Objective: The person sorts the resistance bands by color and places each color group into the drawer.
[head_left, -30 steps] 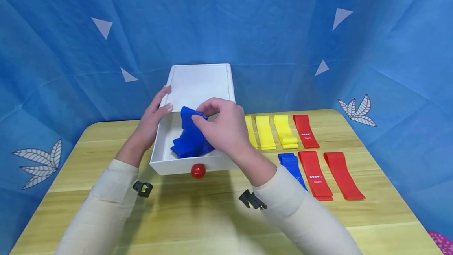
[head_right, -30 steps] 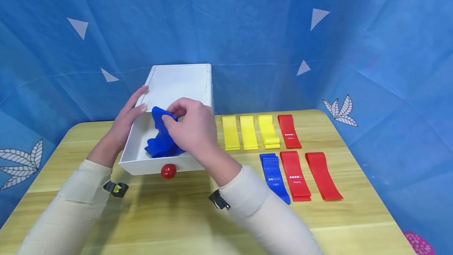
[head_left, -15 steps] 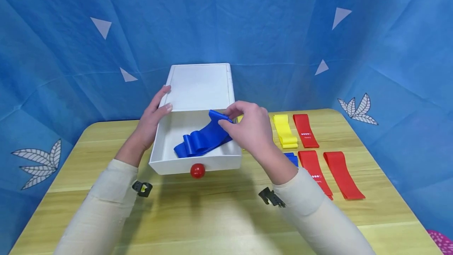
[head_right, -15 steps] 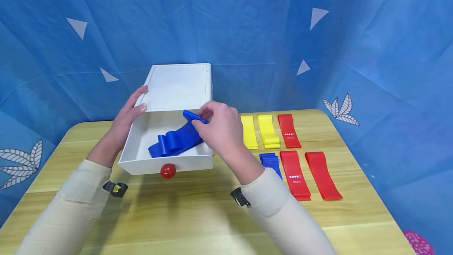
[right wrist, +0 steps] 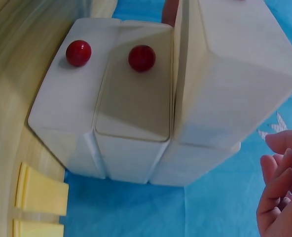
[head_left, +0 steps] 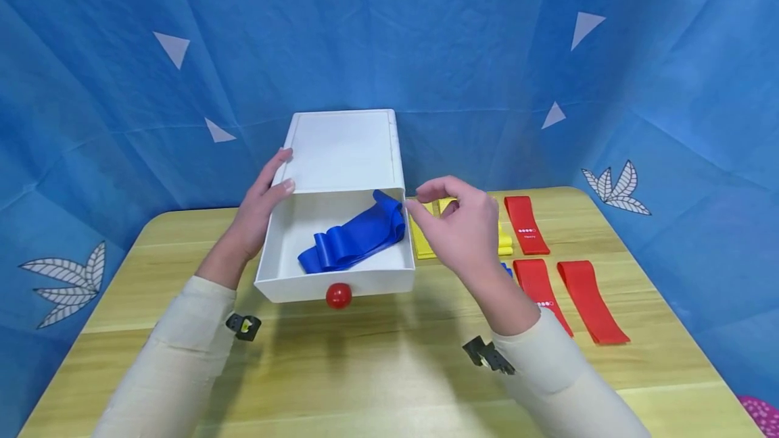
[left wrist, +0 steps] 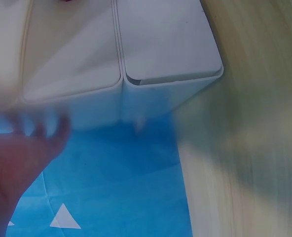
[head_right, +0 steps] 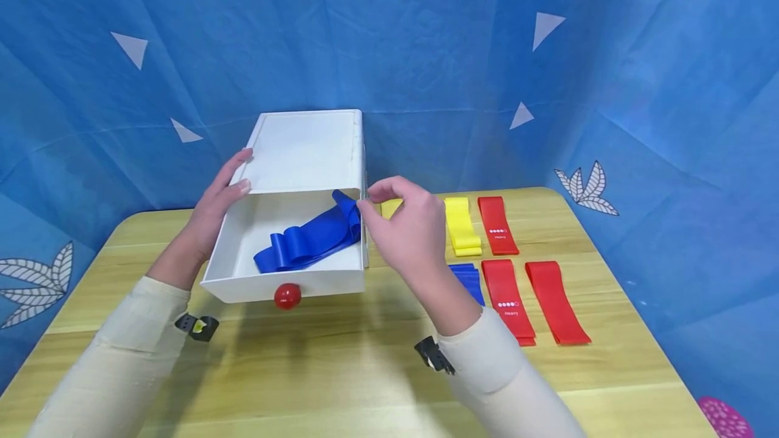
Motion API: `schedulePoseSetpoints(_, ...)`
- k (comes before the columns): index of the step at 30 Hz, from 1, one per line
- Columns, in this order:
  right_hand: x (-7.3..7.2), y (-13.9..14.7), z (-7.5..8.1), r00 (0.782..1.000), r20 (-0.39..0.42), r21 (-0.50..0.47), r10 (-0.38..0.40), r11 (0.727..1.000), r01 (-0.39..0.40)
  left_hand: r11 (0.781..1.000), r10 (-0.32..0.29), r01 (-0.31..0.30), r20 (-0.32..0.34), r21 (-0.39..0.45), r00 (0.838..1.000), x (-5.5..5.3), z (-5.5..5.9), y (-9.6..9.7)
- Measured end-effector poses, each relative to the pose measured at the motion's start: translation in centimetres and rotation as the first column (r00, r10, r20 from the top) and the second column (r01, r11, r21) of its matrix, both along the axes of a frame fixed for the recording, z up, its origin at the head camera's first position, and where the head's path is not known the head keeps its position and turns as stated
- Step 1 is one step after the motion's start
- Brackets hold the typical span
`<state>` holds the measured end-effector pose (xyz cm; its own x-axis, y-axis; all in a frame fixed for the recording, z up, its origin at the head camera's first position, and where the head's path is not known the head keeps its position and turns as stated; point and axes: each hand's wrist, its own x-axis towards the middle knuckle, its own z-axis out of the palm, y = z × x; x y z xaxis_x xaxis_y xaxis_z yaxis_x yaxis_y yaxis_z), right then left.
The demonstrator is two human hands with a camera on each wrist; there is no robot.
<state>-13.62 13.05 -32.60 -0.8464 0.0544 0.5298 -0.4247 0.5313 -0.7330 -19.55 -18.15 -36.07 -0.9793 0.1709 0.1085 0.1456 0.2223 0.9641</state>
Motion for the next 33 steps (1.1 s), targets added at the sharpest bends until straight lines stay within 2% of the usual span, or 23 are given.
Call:
schedulePoseSetpoints(3, 0.2, 1.2, -0.3, 0.999, -0.036, -0.022, -0.027, 0.999, 0.026, 1.0, -0.003, 0.003, 0.001, -0.002, 1.0, 0.1, 0.0, 0.0)
schedulePoseSetpoints(7, 0.0, 3.0, -1.0, 0.997, -0.035, -0.043, -0.069, 0.997, 0.067, 1.0, -0.004, 0.004, 0.001, 0.001, 1.0, 0.2, 0.1, 0.0)
schedulePoseSetpoints(11, -0.2, 4.9, -2.2, 0.995, 0.004, -0.064, -0.101, 0.993, 0.101, 1.0, -0.006, 0.006, 0.006, 0.0, 1.0, 0.2, 0.1, -0.1)
schedulePoseSetpoints(18, -1.3, 8.3, -5.0, 0.989, 0.116, -0.102, -0.092, 0.989, 0.104, 1.0, -0.009, 0.009, -0.001, 0.0, 1.0, 0.1, 0.0, 0.1)
schedulePoseSetpoints(24, -2.0, 9.7, -7.3, 0.963, 0.245, -0.053, -0.114, 0.99, 0.131, 1.0, -0.017, 0.017, -0.005, 0.016, 1.0, 0.0, 0.0, -0.1)
schedulePoseSetpoints(33, -2.2, 11.6, -9.4, 0.907, 0.406, 0.043, -0.111, 0.994, 0.102, 1.0, -0.018, 0.018, -0.003, 0.017, 1.0, -0.1, -0.1, -0.1)
